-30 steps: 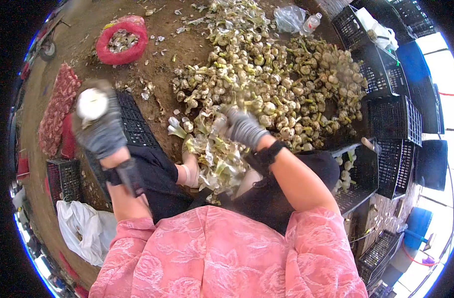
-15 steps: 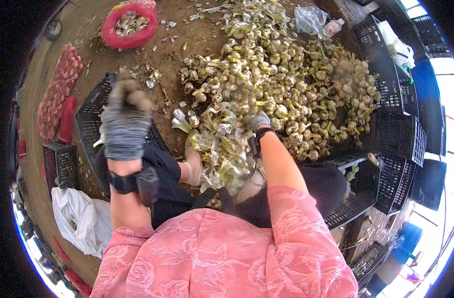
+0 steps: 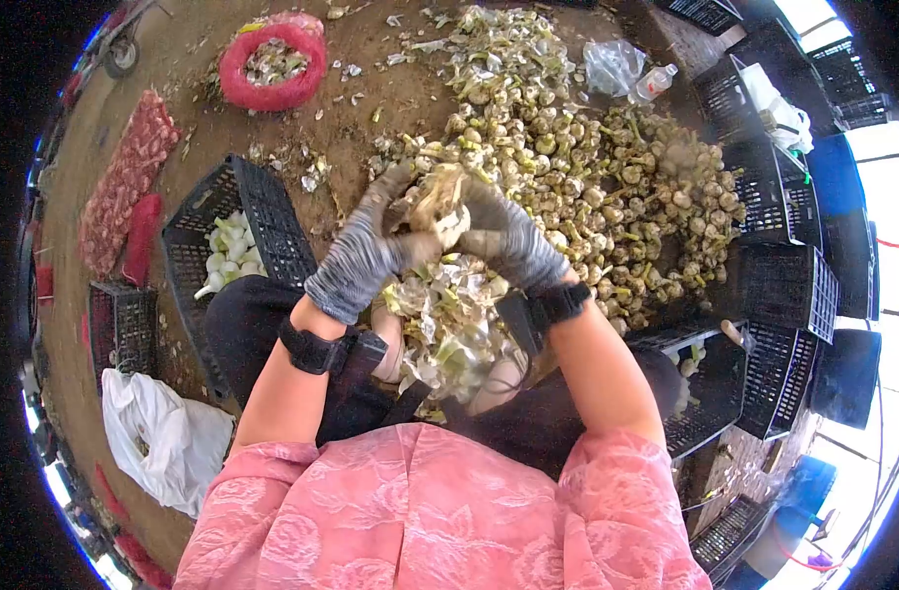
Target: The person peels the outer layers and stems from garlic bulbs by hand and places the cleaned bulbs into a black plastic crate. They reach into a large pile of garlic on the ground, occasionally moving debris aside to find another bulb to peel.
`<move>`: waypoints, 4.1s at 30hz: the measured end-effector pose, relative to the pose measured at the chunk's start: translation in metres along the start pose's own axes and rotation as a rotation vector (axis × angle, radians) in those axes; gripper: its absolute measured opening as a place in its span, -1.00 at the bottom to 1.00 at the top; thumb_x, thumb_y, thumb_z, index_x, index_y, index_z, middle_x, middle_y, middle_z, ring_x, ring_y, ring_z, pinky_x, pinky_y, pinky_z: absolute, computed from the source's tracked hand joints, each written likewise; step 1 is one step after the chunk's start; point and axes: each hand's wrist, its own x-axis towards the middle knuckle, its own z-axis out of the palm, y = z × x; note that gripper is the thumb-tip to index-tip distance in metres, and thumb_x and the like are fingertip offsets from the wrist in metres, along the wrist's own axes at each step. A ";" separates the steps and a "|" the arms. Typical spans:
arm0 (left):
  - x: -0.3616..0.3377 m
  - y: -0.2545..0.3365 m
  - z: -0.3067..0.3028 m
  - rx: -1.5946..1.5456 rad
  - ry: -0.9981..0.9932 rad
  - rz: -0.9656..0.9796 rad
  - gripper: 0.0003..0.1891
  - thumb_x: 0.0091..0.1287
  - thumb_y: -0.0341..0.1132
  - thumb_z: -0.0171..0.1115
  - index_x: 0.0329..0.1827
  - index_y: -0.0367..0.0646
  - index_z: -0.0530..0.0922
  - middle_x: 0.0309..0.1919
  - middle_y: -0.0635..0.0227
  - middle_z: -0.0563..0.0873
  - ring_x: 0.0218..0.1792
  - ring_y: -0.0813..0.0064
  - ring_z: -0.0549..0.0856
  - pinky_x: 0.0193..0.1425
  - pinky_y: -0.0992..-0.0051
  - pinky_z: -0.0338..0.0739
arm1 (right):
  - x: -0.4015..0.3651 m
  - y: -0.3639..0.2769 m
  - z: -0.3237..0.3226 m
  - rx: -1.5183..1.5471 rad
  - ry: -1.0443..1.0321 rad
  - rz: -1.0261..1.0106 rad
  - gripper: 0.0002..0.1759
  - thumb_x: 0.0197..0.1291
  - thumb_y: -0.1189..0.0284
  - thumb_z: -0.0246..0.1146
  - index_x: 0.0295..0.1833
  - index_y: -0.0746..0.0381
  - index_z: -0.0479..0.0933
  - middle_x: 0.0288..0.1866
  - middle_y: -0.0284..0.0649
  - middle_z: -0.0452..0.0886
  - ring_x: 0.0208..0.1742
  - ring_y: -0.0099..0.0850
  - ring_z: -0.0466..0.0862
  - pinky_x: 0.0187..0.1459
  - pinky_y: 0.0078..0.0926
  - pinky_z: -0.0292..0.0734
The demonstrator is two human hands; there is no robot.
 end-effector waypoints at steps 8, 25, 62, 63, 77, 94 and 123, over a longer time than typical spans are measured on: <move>-0.012 0.012 0.029 0.395 -0.062 0.211 -0.16 -0.24 -0.17 0.52 0.15 -0.23 0.29 0.04 0.16 0.44 0.01 0.34 0.49 0.07 0.42 0.41 | -0.046 -0.035 0.048 -0.508 0.459 -0.067 -0.47 -0.01 0.36 0.32 0.08 0.31 0.36 -0.11 -0.26 0.53 -0.15 -0.54 0.51 -0.08 -0.56 0.44; -0.015 0.007 0.035 0.813 0.076 0.521 -0.28 -0.37 -0.27 0.51 -0.04 -0.18 0.39 -0.17 0.14 0.45 -0.14 0.14 0.51 -0.05 0.32 0.46 | -0.041 -0.035 0.045 -0.545 0.338 -0.060 -0.60 -0.01 0.40 0.31 -0.06 0.34 0.45 -0.23 -0.33 0.55 -0.21 -0.62 0.49 -0.13 -0.61 0.43; -0.013 0.009 0.024 -0.180 -0.006 -0.051 -0.46 0.11 -0.26 0.18 0.15 -0.24 0.29 -0.04 0.24 0.51 0.00 0.40 0.51 0.09 0.41 0.44 | -0.054 -0.032 0.044 -0.706 0.384 -0.212 -0.65 0.04 0.56 0.22 0.00 0.32 0.43 -0.13 -0.30 0.53 -0.07 -0.56 0.47 -0.05 -0.60 0.42; -0.013 0.014 0.024 -0.347 -0.035 -0.113 -0.50 0.11 -0.25 0.19 0.11 -0.23 0.33 -0.10 0.30 0.54 -0.08 0.47 0.54 -0.01 0.48 0.47 | -0.054 -0.034 0.047 -0.523 0.376 -0.163 -0.64 0.05 0.55 0.21 0.02 0.32 0.42 -0.13 -0.29 0.54 -0.08 -0.57 0.48 -0.07 -0.62 0.42; -0.010 -0.003 0.015 -0.249 0.014 -0.031 -0.51 0.08 -0.38 0.28 0.09 -0.21 0.34 -0.12 0.32 0.56 -0.14 0.52 0.57 -0.07 0.49 0.53 | -0.058 -0.032 0.043 -0.528 0.381 -0.144 -0.70 -0.01 0.53 0.20 -0.08 0.30 0.47 -0.31 -0.34 0.55 -0.41 -0.61 0.51 -0.38 -0.71 0.41; -0.018 0.008 0.010 -0.012 -0.217 0.119 -0.47 0.08 -0.36 0.29 0.13 -0.22 0.33 -0.10 0.27 0.58 -0.06 0.44 0.55 0.03 0.46 0.45 | -0.054 -0.036 0.031 0.300 0.085 -0.033 -0.41 -0.02 0.43 0.30 0.15 0.30 0.28 -0.06 -0.26 0.47 -0.06 -0.53 0.46 -0.10 -0.52 0.45; -0.016 -0.007 0.017 -0.150 -0.066 0.014 -0.44 0.15 -0.07 0.17 0.05 -0.38 0.36 -0.07 0.19 0.53 -0.12 0.41 0.56 0.03 0.43 0.45 | -0.050 -0.018 0.069 -0.770 0.429 -0.196 -0.79 -0.01 0.46 0.30 -0.24 0.30 0.52 -0.39 -0.38 0.56 -0.38 -0.64 0.49 -0.30 -0.66 0.43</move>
